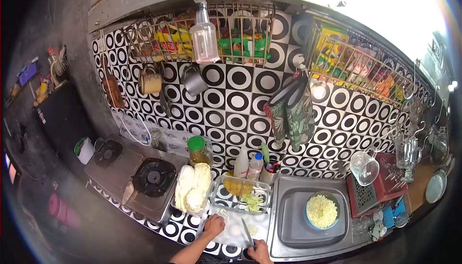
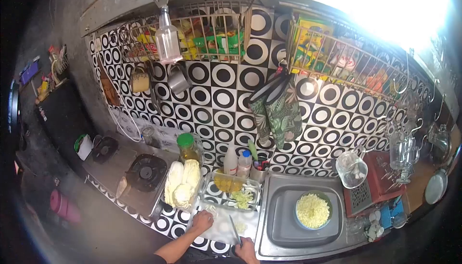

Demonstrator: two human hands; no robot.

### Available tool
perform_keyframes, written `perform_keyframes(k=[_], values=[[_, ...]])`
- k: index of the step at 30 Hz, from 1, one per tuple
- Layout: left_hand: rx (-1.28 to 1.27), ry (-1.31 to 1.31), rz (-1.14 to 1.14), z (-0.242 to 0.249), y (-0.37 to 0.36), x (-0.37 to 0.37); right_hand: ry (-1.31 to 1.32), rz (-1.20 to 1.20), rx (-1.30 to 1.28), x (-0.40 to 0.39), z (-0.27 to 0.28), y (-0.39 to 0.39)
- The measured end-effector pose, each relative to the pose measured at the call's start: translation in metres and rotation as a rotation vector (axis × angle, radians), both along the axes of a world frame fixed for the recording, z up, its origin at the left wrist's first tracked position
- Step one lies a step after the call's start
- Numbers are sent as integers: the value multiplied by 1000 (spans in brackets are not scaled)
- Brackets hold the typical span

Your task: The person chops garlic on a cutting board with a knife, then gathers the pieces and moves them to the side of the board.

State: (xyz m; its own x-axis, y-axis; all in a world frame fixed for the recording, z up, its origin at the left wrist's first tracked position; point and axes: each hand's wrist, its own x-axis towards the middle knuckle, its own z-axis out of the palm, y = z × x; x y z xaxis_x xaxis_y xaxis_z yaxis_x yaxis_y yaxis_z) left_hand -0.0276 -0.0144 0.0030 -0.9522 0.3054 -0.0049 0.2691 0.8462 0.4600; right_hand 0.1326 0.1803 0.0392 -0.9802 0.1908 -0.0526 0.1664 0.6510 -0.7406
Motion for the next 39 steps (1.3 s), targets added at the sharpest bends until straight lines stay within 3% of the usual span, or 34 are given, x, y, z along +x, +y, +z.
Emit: perform_keyframes(k=[4,8,23,26,32,39], values=[[2,76,-4,0,-3,4,85,-104,-37,-1,32,-7],[-5,-4,-35,-10,-6,1,59,-49,44,-11,-25,3],[42,-11,-91,1,-6,10,-124,-37,34,-23,7,-11],[-30,-51,-89,24,-8,12,-230,-33,9,-21,20,-13],[-34,-57,-108,12,-14,12,-207,-119,33,-20,8,-17],[-49,-65,-120,2,-15,3,-183,-60,65,-20,26,-20]])
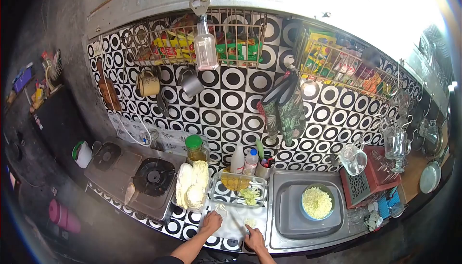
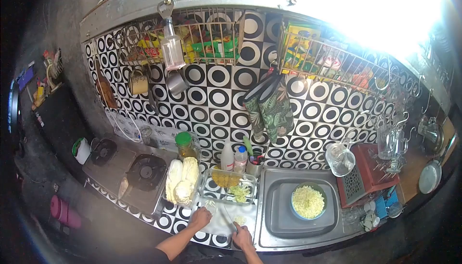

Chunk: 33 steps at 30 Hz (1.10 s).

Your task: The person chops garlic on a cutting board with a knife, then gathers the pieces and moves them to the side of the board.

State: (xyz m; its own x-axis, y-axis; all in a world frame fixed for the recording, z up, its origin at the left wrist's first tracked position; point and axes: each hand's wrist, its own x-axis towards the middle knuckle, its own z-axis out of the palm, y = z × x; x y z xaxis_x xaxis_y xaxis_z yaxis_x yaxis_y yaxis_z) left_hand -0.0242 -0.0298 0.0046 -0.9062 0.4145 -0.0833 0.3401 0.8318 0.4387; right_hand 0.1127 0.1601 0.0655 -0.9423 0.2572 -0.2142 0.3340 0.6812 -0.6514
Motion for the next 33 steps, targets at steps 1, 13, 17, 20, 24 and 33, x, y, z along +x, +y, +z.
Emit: perform_keyframes(k=[1,13,17,20,24,33], values=[[3,5,0,4,1,0,5,0,3,-1,-8,2],[138,-9,41,13,-10,16,1,-89,1,-6,-5,1],[378,155,-56,46,-9,36,118,-129,-42,4,-2,-11],[479,146,-194,83,-10,66,227,-114,1,30,1,-30],[470,121,-387,108,-16,85,145,-41,-7,53,17,-52],[246,-143,-700,92,-41,82,86,199,3,78,46,-83]])
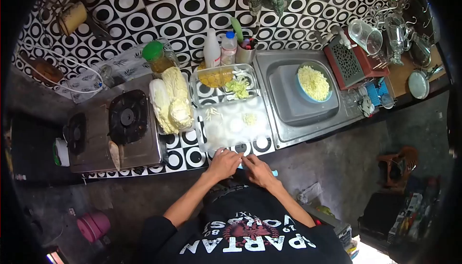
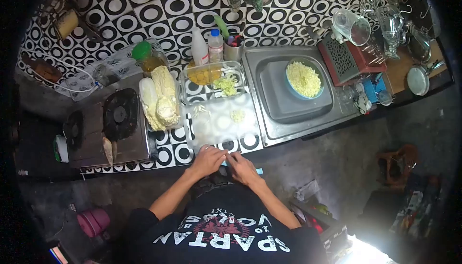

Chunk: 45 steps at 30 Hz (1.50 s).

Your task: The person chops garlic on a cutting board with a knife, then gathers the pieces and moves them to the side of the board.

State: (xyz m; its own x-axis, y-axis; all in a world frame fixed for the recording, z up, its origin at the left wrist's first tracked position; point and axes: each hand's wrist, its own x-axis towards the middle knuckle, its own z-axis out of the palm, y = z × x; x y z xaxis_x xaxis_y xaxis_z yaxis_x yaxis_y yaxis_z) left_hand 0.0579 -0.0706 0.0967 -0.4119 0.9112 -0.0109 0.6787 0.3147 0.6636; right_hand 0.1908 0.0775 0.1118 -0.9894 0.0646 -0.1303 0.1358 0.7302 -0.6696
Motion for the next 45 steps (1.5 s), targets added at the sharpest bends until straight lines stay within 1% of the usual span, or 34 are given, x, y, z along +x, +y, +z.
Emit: perform_keyframes(k=[1,2,3,4,5,6,7,9,11,12,14,15,16,18,19,20,22,23,25,26,28,29,30,32,33,34,36,37,38,39,40,41,44,45], values=[[55,-16,2,3,1,-4,-9,10,35,2,7,1],[56,-19,-3,1,2,-10,-12,18,67,3,13,1],[66,-100,-23,-1,5,-16,7,-33,124,5,18,2],[76,-182,-44,-2,8,-20,6,-40,124,7,19,5],[85,-191,-25,-2,11,-23,-28,-116,184,10,19,8],[35,-235,-28,-5,13,-28,-61,-190,245,14,20,13],[32,-236,-16,-6,17,-32,-27,-176,268,18,20,20],[22,-226,1,-4,23,-43,-61,-207,237,29,18,29],[43,-108,48,2,27,-56,-110,-263,175,38,16,35],[88,-61,106,-1,28,-62,-109,-260,167,45,9,38],[308,28,249,-7,32,-74,-83,-394,57,54,-11,44],[291,38,296,-7,32,-79,-89,-460,7,53,-16,45],[277,42,302,-8,33,-80,-92,-452,-7,51,-23,45],[145,-253,567,-13,34,-81,-189,-502,-103,44,-38,47],[162,-338,618,-23,35,-81,-195,-496,-120,40,-43,46],[149,-332,622,-29,38,-81,-212,-489,-171,35,-48,46],[99,-480,720,-42,47,-80,-227,-483,-233,23,-56,48],[88,-475,720,-52,52,-80,-225,-488,-279,18,-61,48],[204,-566,732,-65,64,-79,-266,-489,-321,11,-63,51],[193,-566,734,-71,67,-78,-272,-490,-330,11,-66,52],[226,-715,779,-69,78,-76,-185,-538,-396,9,-68,53],[203,-773,784,-67,80,-74,-184,-540,-415,11,-67,52],[201,-771,779,-73,79,-73,-181,-545,-417,11,-64,53],[184,-278,593,-85,76,-70,-302,-442,-400,11,-61,53],[202,-57,432,-70,74,-69,-299,-451,-401,12,-63,50],[210,-56,423,-67,73,-70,-294,-449,-386,12,-70,49],[53,81,509,-65,62,-67,-291,-448,-367,8,-80,46],[31,79,569,-67,55,-70,-242,-528,-382,5,-84,44],[29,72,569,-71,49,-72,-199,-607,-398,6,-88,39],[-23,88,600,-69,43,-72,-211,-610,-399,6,-83,34],[-74,105,628,-67,37,-73,-244,-555,-365,4,-77,32],[-34,81,625,-76,30,-75,-271,-501,-326,1,-72,31],[-63,24,566,-80,25,-84,-248,-544,-352,3,-81,22],[-16,64,549,-79,26,-86,-260,-570,-307,1,-73,21]])
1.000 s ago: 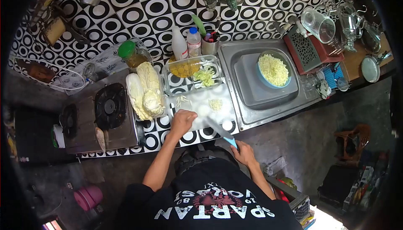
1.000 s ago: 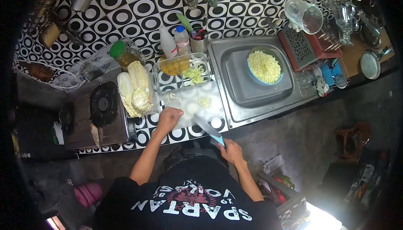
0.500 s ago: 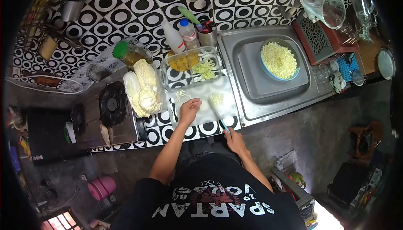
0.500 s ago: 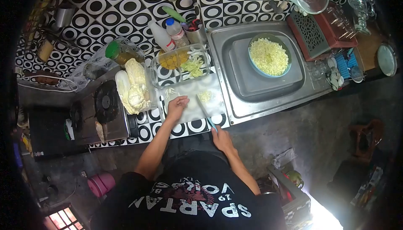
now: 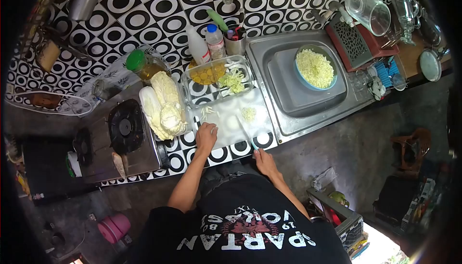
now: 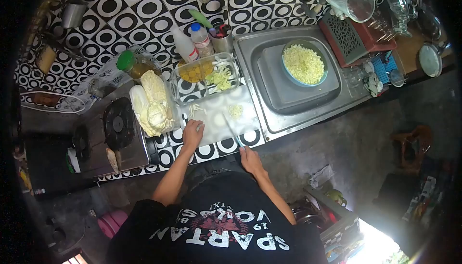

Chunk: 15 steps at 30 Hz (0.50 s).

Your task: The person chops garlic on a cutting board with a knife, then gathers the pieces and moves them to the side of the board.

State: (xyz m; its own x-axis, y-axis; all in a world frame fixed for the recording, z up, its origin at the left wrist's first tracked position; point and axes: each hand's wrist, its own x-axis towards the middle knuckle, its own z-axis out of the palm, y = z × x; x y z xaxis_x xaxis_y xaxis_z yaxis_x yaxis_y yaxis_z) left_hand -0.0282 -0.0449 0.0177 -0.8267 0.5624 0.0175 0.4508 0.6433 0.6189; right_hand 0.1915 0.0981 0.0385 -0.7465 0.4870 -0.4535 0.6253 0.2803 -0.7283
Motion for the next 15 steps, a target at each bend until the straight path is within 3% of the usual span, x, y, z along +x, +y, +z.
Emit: perform_keyframes(k=[3,11,15], values=[[-66,-45,-29,0,6,-3,-8,-56,-36,0,12,-4],[53,6,-329,-4,52,16,18,-104,11,2,10,-8],[70,-25,-304,-15,69,20,-59,-61,74,-8,19,-1]])
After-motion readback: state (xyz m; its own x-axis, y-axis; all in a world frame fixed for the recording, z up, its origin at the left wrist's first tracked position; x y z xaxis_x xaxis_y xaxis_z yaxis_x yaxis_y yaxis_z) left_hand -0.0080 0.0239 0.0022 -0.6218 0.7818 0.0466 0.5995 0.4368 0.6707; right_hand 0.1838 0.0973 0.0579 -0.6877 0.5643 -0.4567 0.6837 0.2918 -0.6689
